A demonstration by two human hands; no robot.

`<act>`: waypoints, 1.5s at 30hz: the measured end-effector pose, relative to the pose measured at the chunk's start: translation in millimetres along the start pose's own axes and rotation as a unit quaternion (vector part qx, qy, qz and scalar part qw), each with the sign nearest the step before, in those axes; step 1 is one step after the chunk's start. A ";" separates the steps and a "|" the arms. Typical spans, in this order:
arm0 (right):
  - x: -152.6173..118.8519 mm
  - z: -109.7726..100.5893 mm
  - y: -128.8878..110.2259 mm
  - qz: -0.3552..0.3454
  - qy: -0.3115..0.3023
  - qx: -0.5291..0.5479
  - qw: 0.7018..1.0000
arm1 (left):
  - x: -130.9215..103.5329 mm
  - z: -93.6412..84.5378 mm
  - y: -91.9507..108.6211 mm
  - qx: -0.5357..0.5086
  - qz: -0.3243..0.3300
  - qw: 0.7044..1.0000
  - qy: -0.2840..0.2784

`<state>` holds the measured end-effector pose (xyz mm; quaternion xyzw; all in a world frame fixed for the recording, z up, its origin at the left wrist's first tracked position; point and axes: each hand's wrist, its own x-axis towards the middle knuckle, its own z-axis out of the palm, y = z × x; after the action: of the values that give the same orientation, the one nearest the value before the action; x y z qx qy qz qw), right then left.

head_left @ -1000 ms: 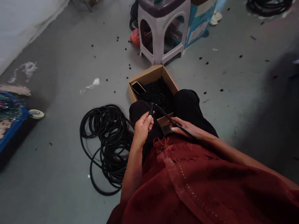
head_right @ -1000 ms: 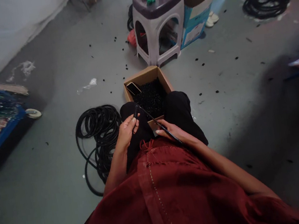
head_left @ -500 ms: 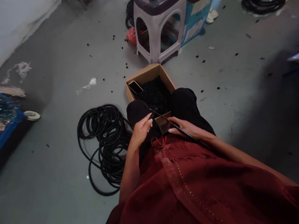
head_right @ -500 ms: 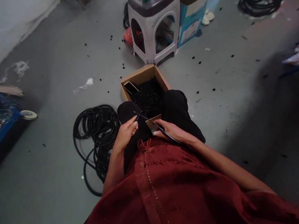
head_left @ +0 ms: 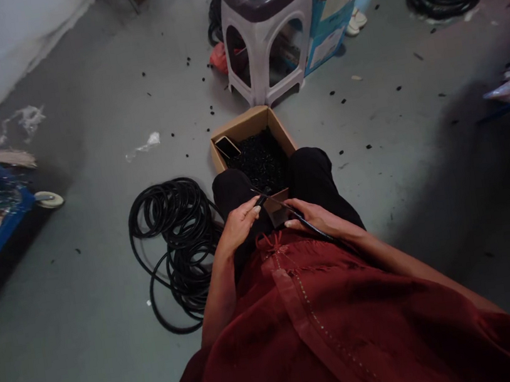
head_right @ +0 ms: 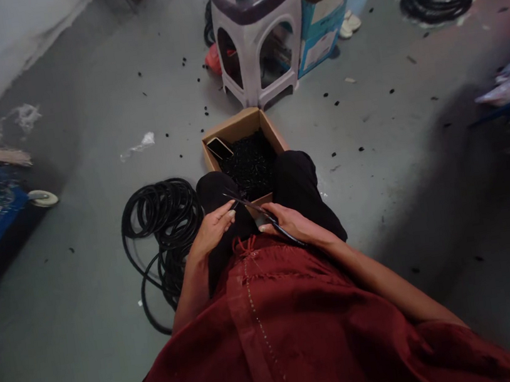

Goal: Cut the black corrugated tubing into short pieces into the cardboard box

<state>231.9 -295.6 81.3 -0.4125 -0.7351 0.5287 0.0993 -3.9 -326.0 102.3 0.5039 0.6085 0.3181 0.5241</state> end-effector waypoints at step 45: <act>4.6 11.0 7.9 0.020 0.038 -0.164 0.986 | 22.6 10.5 -13.9 0.137 0.047 0.988 0.045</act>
<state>226.5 -299.1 68.5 -0.4581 -0.7989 0.3868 0.0477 3.6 -310.1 79.8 0.5843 0.6451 0.2783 0.4062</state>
